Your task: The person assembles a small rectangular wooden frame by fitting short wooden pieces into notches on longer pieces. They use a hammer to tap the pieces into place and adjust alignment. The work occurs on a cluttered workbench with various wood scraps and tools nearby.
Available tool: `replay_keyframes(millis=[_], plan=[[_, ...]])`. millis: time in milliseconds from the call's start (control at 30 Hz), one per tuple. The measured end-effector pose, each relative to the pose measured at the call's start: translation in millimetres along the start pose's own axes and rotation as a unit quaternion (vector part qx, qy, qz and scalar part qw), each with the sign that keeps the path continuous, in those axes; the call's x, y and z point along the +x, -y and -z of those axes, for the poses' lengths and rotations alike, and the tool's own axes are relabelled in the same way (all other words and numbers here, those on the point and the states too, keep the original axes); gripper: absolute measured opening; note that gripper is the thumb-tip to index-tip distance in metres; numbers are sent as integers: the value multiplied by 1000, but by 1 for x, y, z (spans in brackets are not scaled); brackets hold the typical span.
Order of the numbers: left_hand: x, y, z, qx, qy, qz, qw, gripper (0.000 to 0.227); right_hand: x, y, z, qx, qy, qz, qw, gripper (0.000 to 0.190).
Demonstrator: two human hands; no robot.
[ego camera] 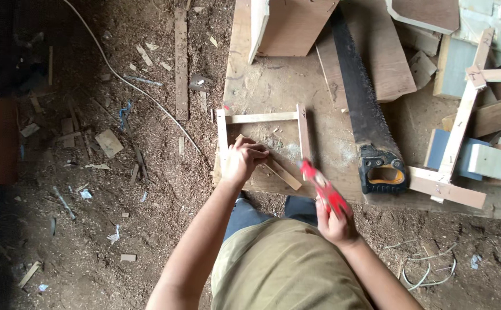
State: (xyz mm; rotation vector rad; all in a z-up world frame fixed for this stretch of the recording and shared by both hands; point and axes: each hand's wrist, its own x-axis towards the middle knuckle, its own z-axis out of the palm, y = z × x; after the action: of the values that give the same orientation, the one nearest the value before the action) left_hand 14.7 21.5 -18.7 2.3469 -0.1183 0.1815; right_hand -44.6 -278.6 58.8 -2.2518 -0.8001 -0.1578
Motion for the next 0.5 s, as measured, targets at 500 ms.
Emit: replay_keyframes(millis=[500], plan=[[1, 7, -5, 21, 31, 30, 999, 17, 17, 9, -22, -42, 154, -193, 968, 19]])
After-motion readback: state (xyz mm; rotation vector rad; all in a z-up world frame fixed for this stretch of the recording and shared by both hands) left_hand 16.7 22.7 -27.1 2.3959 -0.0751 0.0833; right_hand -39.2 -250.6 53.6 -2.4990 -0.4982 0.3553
